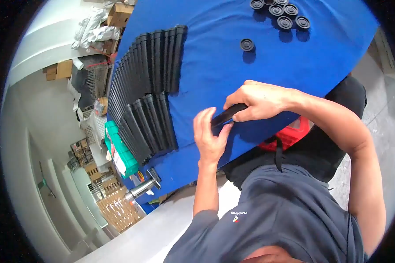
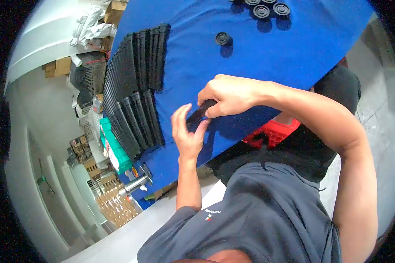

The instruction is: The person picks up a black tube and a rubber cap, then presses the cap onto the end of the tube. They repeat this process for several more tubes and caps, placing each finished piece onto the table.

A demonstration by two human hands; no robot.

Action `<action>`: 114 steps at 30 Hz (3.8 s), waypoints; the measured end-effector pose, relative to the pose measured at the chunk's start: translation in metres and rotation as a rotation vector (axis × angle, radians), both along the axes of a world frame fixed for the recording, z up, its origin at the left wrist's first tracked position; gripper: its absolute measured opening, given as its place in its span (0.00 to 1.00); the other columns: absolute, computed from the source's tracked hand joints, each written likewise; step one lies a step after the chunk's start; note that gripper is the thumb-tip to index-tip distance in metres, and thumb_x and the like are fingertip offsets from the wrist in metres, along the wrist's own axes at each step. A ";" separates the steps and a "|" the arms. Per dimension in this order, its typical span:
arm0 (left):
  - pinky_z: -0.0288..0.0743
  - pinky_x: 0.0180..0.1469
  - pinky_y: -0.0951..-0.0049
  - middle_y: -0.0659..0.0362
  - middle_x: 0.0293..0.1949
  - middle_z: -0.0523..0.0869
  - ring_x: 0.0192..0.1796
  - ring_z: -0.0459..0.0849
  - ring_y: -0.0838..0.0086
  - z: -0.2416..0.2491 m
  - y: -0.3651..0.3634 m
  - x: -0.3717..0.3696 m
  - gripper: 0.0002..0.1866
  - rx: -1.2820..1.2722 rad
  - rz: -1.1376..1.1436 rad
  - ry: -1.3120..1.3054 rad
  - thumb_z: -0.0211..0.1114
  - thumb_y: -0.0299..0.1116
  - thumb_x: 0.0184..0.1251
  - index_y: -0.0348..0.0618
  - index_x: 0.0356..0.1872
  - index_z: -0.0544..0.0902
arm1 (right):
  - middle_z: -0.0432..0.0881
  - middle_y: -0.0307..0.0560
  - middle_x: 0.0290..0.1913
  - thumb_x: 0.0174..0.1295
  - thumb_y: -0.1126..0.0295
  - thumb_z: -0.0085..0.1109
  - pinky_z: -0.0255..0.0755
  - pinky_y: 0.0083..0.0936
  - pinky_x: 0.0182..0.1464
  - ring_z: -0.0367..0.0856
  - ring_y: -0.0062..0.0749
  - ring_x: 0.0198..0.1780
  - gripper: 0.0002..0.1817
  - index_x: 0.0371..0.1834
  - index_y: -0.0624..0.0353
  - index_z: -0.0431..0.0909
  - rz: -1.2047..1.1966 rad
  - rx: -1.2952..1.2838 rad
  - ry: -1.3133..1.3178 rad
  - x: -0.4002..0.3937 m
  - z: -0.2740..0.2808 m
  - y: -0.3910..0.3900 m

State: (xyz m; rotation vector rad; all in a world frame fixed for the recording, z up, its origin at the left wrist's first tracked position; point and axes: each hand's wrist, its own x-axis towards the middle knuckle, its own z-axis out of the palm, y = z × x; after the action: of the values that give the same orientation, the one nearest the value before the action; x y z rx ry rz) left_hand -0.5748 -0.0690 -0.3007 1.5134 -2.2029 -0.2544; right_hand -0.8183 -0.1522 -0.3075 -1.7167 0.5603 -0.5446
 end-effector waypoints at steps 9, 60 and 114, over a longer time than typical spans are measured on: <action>0.79 0.49 0.73 0.56 0.45 0.88 0.48 0.86 0.74 0.006 0.010 0.023 0.20 0.787 0.086 0.848 0.80 0.26 0.62 0.38 0.51 0.79 | 0.89 0.42 0.36 0.62 0.72 0.69 0.76 0.28 0.35 0.81 0.22 0.29 0.26 0.66 0.60 0.81 0.188 0.354 -0.247 -0.005 0.003 -0.002; 0.79 0.50 0.71 0.58 0.48 0.86 0.50 0.85 0.72 0.003 0.008 0.047 0.30 1.107 -0.027 1.022 0.82 0.46 0.63 0.34 0.57 0.82 | 0.92 0.52 0.47 0.63 0.68 0.72 0.80 0.37 0.52 0.91 0.42 0.48 0.21 0.58 0.62 0.84 0.249 0.184 -0.280 0.017 -0.011 0.013; 0.82 0.67 0.41 0.45 0.56 0.87 0.64 0.84 0.43 -0.069 -0.097 -0.047 0.20 0.576 -0.147 2.075 0.63 0.19 0.75 0.55 0.60 0.75 | 0.85 0.43 0.46 0.70 0.72 0.66 0.80 0.24 0.51 0.84 0.22 0.47 0.20 0.63 0.64 0.76 -0.470 0.137 -0.047 -0.007 -0.010 -0.028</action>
State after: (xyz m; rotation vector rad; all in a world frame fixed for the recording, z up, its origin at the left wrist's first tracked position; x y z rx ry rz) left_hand -0.6223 -0.1658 -0.3692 0.4235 -0.4470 -1.6145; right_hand -0.8251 -0.1802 -0.3176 -1.4390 0.9545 -0.8543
